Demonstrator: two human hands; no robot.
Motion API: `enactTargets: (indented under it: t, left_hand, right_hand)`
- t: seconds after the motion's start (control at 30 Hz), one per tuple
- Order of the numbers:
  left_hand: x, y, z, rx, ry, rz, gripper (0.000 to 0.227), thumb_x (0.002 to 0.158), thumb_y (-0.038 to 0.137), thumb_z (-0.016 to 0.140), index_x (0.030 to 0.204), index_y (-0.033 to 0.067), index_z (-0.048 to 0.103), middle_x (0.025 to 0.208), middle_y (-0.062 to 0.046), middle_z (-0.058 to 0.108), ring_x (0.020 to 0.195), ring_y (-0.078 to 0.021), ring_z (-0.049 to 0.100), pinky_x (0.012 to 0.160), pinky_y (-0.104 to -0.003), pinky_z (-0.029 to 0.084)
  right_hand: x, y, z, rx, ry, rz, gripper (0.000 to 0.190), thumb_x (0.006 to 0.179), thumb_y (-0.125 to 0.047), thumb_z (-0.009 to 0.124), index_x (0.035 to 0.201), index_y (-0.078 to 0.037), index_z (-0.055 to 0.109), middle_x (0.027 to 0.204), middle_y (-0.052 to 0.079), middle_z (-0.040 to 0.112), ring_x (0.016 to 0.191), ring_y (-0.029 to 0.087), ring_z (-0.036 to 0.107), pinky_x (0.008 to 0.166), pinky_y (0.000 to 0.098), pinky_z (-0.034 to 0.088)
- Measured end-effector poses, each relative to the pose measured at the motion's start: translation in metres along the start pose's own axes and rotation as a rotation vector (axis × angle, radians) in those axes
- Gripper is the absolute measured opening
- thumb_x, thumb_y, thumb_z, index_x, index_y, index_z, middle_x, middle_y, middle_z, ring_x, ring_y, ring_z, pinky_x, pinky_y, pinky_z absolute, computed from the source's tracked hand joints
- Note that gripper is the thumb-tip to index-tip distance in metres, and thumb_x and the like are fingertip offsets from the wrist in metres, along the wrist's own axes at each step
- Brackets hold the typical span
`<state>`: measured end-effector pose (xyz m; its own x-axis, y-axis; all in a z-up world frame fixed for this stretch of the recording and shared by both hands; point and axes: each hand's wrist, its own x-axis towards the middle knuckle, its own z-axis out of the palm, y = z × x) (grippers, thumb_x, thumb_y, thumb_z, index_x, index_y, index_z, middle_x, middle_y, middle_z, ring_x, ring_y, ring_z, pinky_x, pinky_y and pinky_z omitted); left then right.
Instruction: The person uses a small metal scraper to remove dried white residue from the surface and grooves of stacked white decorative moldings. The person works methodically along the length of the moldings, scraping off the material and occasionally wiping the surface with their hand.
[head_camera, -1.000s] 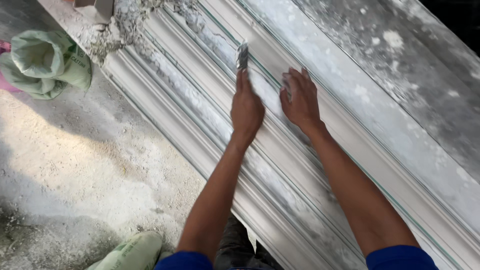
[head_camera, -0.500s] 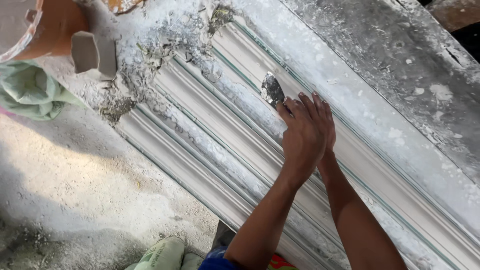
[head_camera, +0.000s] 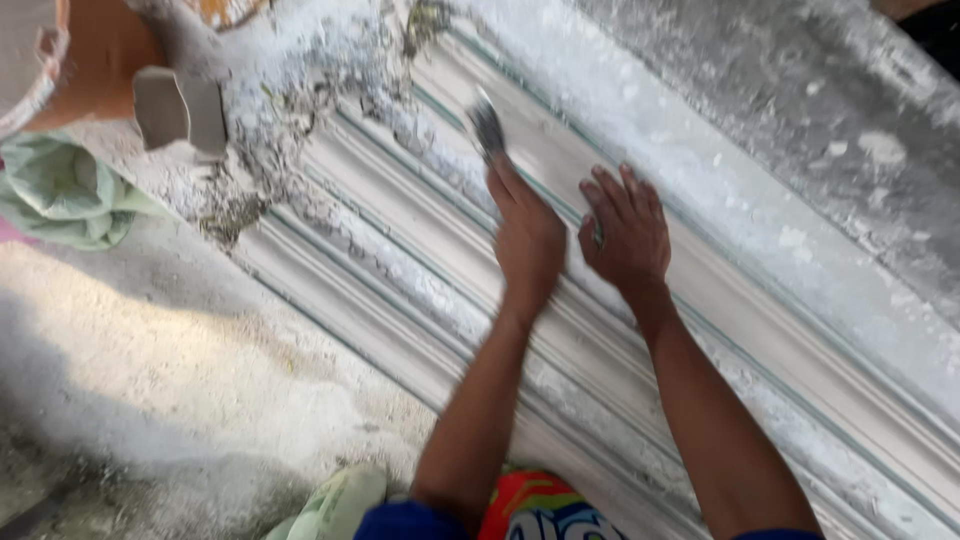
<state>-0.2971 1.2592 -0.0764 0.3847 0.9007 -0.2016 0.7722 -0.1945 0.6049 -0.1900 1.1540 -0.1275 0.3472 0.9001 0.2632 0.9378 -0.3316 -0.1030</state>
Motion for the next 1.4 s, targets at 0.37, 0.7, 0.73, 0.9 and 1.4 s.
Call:
enactTargets:
  t: [0.37,0.7,0.73,0.9,1.4]
  left_hand:
    - [0.039,-0.017,-0.010,-0.044,0.084,-0.022,0.082,0.087,0.003,0.044,0.162,-0.0026,0.010,0.160,-0.030,0.026,0.086,-0.0581,0.069,0.056,-0.061,0.060]
    - [0.063,-0.054,-0.008,-0.063,0.123,0.088,0.061,0.098,0.007,0.045,0.151,-0.0163,0.027,0.150,-0.037,0.037,0.107,-0.0616,0.063,0.069,-0.068,0.057]
    - [0.092,-0.073,-0.008,-0.063,0.126,0.107,0.061,0.098,0.007,0.045,0.151,-0.0163,0.027,0.150,-0.037,0.037,0.107,-0.0616,0.063,0.069,-0.068,0.057]
    - [0.111,-0.054,-0.120,-0.453,-0.006,0.139,0.049,0.104,0.000,0.048,0.151,-0.0103,0.035,0.148,-0.040,0.042,0.140,-0.0614,0.039,0.110,-0.073,0.039]
    - [0.178,-0.082,-0.206,0.064,-0.799,1.004,0.026,0.101,0.020,0.059,0.120,0.0160,0.075,0.126,-0.012,0.072,0.094,-0.0466,0.071,0.077,-0.060,0.057]
  right_hand:
    - [-0.002,-0.002,0.001,-0.019,0.002,0.009,0.052,0.094,-0.030,0.059,0.146,-0.032,0.054,0.155,-0.009,0.050,0.146,0.027,0.045,0.115,0.0492,0.043]
    - [0.001,-0.001,0.001,-0.027,0.071,0.007,0.050,0.093,-0.030,0.058,0.142,-0.033,0.057,0.152,-0.009,0.053,0.143,0.026,0.049,0.113,0.0481,0.045]
    - [0.009,0.000,0.003,-0.033,0.086,0.018,0.050,0.093,-0.030,0.058,0.142,-0.033,0.057,0.152,-0.009,0.053,0.143,0.026,0.049,0.113,0.0481,0.045]
    - [0.005,-0.003,-0.004,-0.073,0.069,0.037,0.047,0.091,-0.034,0.058,0.138,-0.034,0.060,0.149,-0.009,0.057,0.140,0.024,0.054,0.111,0.0456,0.048]
    - [-0.016,-0.050,-0.019,-0.058,0.035,0.419,0.054,0.090,-0.026,0.063,0.144,-0.028,0.058,0.157,-0.001,0.050,0.146,0.034,0.046,0.117,0.0520,0.040]
